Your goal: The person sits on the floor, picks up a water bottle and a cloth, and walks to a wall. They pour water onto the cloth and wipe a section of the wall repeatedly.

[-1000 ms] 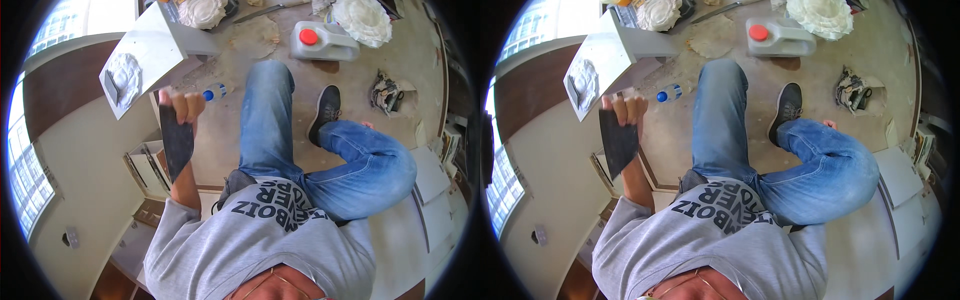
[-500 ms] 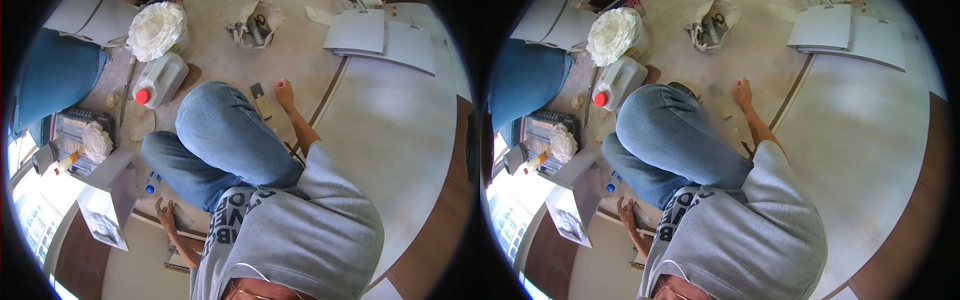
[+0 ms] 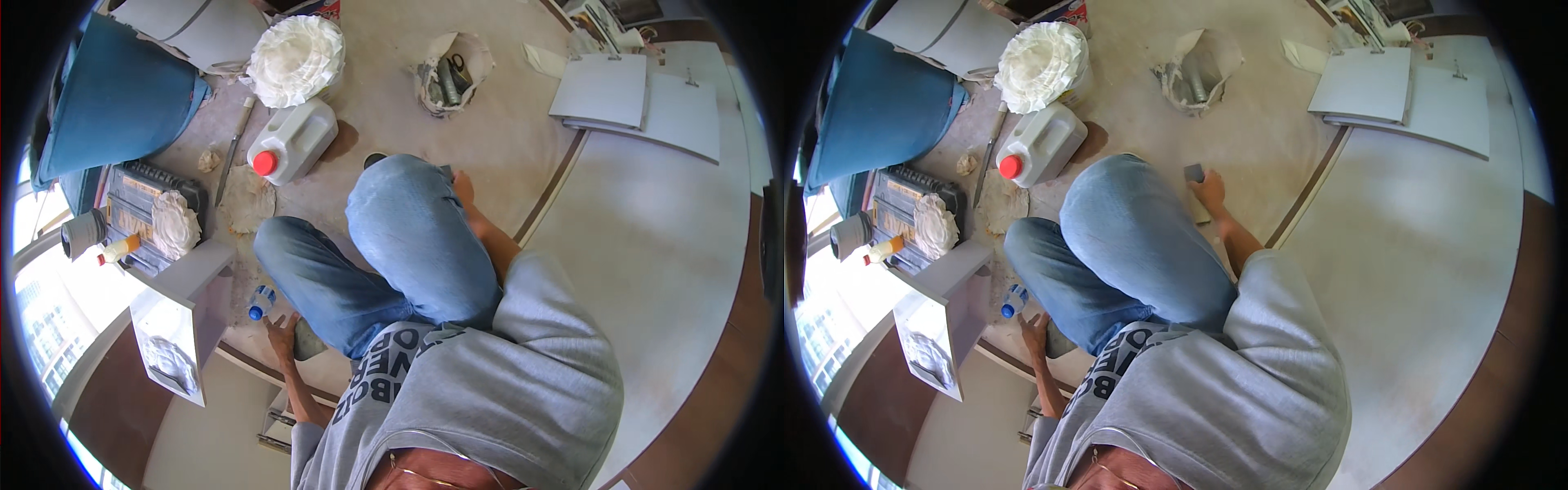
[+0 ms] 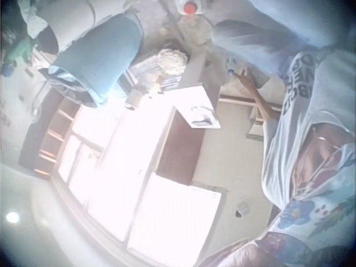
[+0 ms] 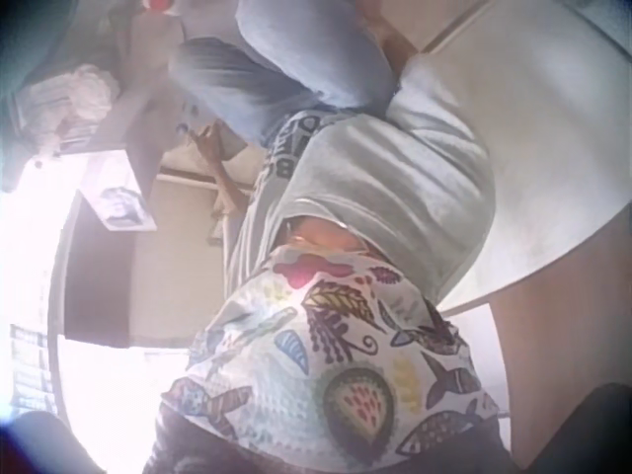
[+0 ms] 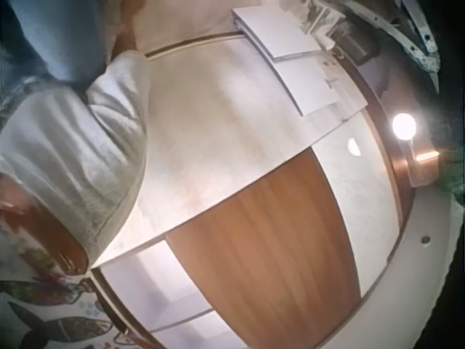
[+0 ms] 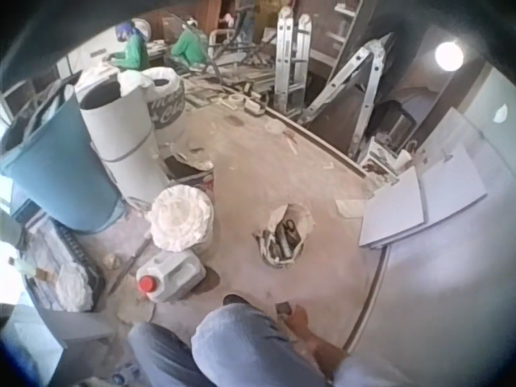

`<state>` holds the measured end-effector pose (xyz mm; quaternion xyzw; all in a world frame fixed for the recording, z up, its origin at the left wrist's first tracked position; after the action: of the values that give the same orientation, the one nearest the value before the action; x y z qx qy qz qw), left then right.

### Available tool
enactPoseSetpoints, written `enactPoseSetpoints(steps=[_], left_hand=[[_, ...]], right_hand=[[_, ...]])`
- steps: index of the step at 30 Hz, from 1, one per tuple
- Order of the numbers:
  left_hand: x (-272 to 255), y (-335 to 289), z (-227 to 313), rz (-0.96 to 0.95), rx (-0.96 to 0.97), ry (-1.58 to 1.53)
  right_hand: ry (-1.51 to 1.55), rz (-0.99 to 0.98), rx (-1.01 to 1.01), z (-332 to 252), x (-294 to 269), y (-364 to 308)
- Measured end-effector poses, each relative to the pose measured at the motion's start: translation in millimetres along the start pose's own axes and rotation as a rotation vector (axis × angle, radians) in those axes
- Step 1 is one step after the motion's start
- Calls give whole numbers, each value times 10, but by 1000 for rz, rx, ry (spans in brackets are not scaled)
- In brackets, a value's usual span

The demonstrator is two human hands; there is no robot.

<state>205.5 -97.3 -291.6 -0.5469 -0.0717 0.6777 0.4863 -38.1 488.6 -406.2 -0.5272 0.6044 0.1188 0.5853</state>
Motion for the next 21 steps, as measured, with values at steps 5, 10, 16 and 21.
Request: enactPoseSetpoints(steps=[5, 10, 16, 21], left_hand=[[127, 36, 57, 38, -38, -49], [109, 159, 146, 167, 18, -70], [162, 216, 277, 248, 65, -135], [119, 136, 578, 420, 256, -312]], right_hand=[[259, 28, -214, 154, -225, 38], [740, 154, -258, 84, -1041, 284], [966, 400, -320, -1093, -2297, 473], [989, 481, -347, -1410, -2216, 963]])
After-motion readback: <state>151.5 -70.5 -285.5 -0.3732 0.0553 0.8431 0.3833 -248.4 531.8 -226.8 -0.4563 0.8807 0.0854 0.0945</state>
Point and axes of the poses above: each hand's wrist, its own y-axis towards the middle knuckle, its own x-axis out of the palm, z = x × y, the point moved 4 cm from there along y, towards the middle knuckle, and after that the axes turned 2 degrees about -y, right-handed, at the moved point
